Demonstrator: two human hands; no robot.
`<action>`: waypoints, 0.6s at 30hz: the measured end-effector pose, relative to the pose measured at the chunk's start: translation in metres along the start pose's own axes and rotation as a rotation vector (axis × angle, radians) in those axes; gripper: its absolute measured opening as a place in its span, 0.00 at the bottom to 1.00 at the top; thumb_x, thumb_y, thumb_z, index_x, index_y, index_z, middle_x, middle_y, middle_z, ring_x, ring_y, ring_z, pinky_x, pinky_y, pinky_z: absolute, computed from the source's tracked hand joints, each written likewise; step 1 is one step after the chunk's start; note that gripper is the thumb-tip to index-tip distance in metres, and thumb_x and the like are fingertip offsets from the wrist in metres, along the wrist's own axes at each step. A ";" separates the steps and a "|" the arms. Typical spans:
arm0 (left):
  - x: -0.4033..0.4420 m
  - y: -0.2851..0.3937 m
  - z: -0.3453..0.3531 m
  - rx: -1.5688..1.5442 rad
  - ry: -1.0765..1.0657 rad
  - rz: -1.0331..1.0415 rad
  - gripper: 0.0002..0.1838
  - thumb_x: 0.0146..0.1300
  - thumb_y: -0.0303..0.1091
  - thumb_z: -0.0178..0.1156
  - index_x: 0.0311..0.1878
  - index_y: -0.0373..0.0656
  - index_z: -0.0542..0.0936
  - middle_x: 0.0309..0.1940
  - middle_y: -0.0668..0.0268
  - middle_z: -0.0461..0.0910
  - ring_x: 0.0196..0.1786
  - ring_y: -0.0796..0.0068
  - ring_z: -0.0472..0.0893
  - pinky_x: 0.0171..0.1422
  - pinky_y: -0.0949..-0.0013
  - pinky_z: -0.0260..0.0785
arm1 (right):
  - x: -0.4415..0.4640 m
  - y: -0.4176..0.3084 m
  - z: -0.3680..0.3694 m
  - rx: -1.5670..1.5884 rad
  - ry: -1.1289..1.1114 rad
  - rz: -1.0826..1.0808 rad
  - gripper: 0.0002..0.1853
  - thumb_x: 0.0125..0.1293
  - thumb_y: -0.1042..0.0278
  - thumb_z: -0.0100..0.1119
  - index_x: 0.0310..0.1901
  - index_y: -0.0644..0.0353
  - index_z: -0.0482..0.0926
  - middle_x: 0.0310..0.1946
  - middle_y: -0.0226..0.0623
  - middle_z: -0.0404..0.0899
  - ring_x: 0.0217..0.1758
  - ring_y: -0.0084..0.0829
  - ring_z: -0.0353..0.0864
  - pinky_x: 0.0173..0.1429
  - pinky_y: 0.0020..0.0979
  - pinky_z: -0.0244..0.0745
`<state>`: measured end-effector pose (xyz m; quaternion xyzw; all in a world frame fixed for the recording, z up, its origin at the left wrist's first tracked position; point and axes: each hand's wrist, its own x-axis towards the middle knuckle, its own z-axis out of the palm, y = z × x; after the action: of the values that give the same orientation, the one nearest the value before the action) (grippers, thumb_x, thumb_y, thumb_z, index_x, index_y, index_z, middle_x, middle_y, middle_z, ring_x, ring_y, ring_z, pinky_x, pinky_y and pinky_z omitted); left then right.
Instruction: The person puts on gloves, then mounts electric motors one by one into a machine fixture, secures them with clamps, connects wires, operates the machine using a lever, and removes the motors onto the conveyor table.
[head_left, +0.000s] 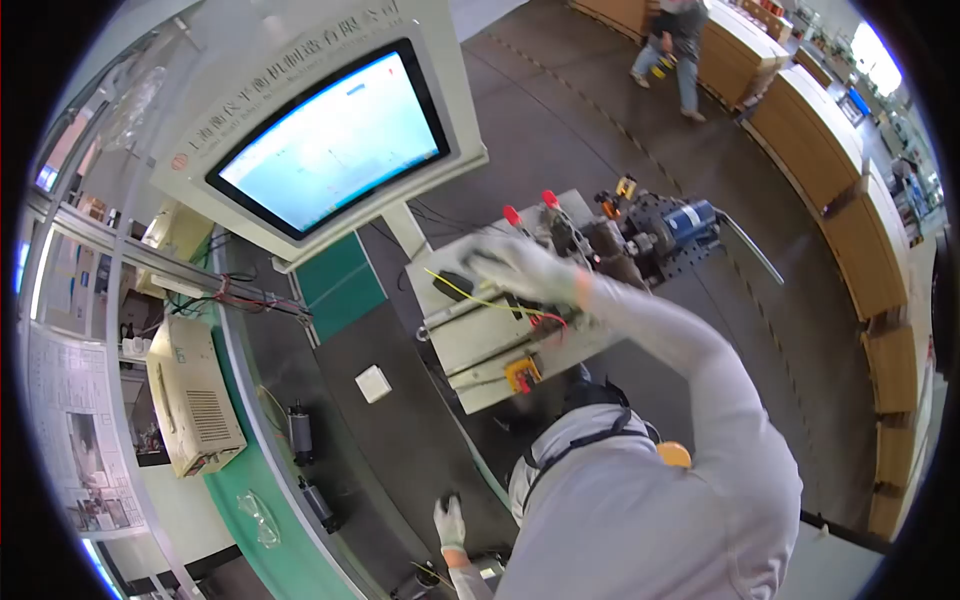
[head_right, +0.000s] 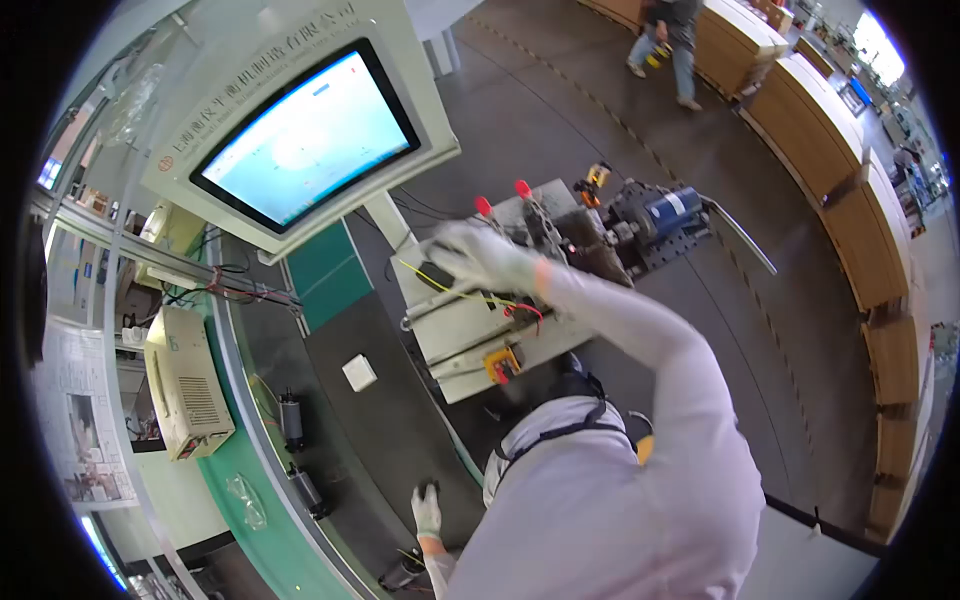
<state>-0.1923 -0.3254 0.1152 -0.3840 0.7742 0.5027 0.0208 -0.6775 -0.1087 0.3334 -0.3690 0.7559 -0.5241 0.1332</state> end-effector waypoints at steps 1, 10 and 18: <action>-0.005 -0.016 0.001 -0.006 0.021 0.016 0.18 0.66 0.37 0.55 0.50 0.31 0.77 0.41 0.52 0.82 0.46 0.57 0.81 0.55 0.63 0.71 | -0.033 0.042 0.009 -0.168 -0.020 -0.195 0.14 0.69 0.61 0.50 0.43 0.65 0.76 0.38 0.49 0.76 0.40 0.45 0.78 0.42 0.41 0.71; 0.072 -0.003 0.019 0.213 0.035 0.187 0.18 0.66 0.37 0.56 0.51 0.32 0.77 0.41 0.56 0.82 0.45 0.66 0.81 0.54 0.67 0.71 | -0.202 0.179 0.102 -0.106 0.728 0.746 0.21 0.62 0.51 0.59 0.45 0.63 0.80 0.39 0.50 0.82 0.40 0.49 0.82 0.45 0.41 0.76; 0.156 0.182 0.089 0.098 -0.436 0.563 0.14 0.67 0.34 0.57 0.51 0.36 0.77 0.42 0.59 0.83 0.44 0.72 0.81 0.52 0.69 0.72 | -0.184 0.161 0.126 -0.028 -0.121 0.657 0.27 0.63 0.44 0.56 0.48 0.62 0.79 0.43 0.54 0.81 0.47 0.47 0.81 0.53 0.41 0.73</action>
<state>-0.4459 -0.3078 0.1443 -0.0380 0.8502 0.5211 0.0644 -0.5433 -0.0391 0.1035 -0.1378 0.8323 -0.4198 0.3348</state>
